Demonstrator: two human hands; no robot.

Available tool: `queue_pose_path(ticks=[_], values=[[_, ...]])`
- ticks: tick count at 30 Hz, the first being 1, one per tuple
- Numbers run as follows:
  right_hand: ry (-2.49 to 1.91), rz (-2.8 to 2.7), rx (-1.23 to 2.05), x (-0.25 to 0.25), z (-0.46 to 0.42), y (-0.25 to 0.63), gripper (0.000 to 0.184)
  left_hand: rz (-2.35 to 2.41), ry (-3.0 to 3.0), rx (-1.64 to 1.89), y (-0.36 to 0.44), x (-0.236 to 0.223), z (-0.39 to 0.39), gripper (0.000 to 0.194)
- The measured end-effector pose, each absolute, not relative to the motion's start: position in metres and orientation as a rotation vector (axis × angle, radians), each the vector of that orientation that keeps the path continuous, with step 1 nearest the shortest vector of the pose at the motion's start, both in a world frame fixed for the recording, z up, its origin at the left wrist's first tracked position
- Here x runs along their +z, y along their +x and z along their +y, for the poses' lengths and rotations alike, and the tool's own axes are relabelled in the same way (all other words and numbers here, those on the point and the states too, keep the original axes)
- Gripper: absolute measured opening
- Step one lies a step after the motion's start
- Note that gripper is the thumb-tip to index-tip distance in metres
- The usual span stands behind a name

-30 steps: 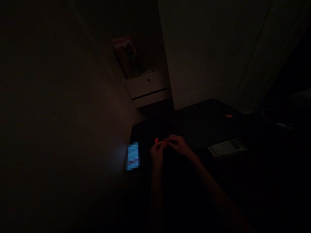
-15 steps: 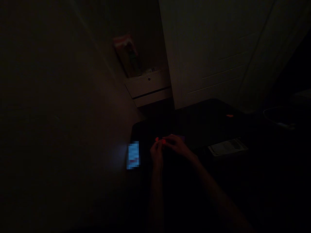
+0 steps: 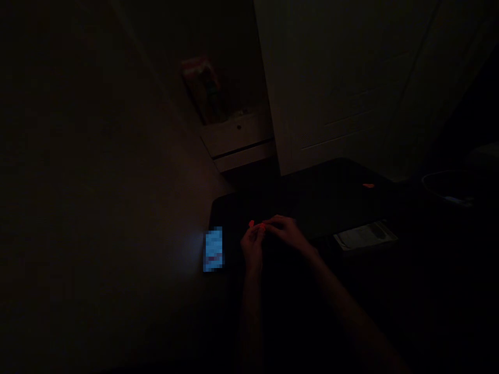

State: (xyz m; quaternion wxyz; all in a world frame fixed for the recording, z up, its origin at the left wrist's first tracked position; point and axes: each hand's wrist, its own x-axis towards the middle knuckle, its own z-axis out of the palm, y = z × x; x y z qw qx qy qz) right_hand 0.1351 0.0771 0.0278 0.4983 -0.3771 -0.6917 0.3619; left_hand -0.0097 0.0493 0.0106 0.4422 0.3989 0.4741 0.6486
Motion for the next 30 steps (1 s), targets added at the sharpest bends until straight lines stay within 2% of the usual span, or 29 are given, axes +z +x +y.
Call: queue_pose_path(ticks=[18,30], values=[[-0.864,-1.716,1.009,0.031,0.075,0.141,0.029,1.210,1.027,1.628,-0.012,0.010,0.051,0.033],[-0.842,-1.783,0.741,0.028,0.068,0.131,0.027,1.236,1.061,1.650,-0.011,0.013,0.048,0.030]])
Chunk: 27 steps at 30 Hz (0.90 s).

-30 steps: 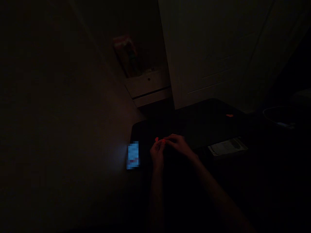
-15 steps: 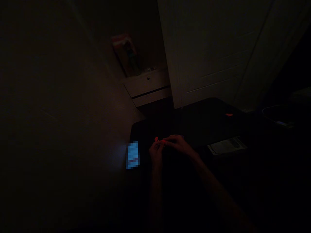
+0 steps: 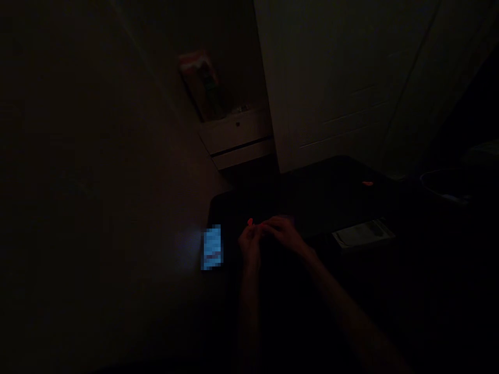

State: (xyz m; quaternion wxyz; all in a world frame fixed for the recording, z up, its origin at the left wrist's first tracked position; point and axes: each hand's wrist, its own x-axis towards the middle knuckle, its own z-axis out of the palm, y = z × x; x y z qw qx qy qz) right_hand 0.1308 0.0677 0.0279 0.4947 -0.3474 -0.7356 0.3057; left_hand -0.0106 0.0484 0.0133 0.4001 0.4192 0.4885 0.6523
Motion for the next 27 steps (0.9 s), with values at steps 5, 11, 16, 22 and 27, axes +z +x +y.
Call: queue_pose_path(ticks=[5,11,16,22,27], values=[[-0.882,-1.702,0.666,0.021,0.066,0.117,0.024,1.218,0.984,1.684,-0.013,0.004,0.054,0.036],[-0.949,-1.567,0.701,0.023,0.062,0.102,0.023,1.129,0.921,1.694,-0.014,0.001,0.057,0.046],[-0.945,-1.587,0.761,0.025,0.064,0.105,0.029,1.122,0.882,1.679,-0.013,0.002,0.055,0.047],[-0.831,-1.684,0.751,0.026,0.065,0.113,0.027,1.166,0.972,1.635,-0.011,0.008,0.051,0.045],[-0.849,-1.711,0.702,0.025,0.066,0.115,0.023,1.167,1.015,1.628,-0.010,0.010,0.051,0.041]])
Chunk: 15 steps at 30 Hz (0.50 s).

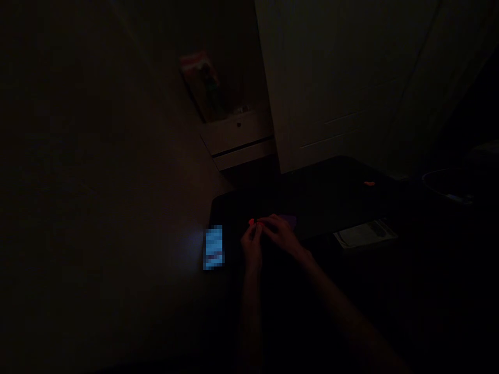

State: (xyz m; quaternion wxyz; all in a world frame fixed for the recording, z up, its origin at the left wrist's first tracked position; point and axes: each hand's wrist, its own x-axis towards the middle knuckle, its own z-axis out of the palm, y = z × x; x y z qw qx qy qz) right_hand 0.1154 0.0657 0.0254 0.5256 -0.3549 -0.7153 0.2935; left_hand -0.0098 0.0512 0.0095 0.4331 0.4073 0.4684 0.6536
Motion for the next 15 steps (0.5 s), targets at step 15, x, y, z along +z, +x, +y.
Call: queue_pose_path(ticks=[15], values=[[-0.845,-1.805,0.675,0.025,0.068,0.135,0.023,1.249,1.139,1.505,-0.014,0.016,0.050,0.024]])
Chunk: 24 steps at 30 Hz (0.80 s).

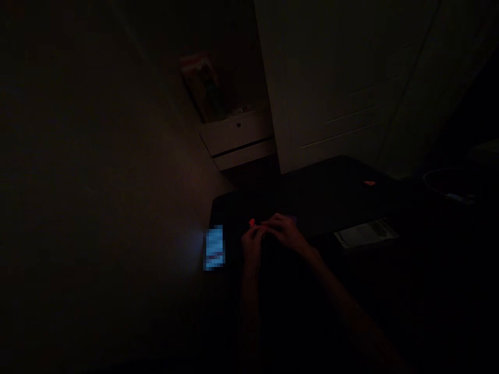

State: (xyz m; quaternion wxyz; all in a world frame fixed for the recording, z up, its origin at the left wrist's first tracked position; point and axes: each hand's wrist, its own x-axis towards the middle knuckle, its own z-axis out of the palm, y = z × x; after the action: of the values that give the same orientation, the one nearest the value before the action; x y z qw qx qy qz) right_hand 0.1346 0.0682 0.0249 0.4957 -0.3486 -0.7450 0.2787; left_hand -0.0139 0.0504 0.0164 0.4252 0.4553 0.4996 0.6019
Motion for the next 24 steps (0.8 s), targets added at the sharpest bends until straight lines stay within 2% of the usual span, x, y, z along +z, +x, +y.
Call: queue_pose_path(ticks=[3,10,24], values=[[-0.840,-1.799,0.647,0.021,0.070,0.136,0.022,1.288,1.147,1.482,-0.012,0.019,0.049,0.024],[-0.831,-1.790,0.643,0.021,0.069,0.130,0.024,1.240,1.110,1.504,-0.012,0.015,0.050,0.039],[-0.983,-1.623,0.752,0.024,0.078,0.129,0.019,1.233,1.156,1.524,-0.013,0.010,0.052,0.036]])
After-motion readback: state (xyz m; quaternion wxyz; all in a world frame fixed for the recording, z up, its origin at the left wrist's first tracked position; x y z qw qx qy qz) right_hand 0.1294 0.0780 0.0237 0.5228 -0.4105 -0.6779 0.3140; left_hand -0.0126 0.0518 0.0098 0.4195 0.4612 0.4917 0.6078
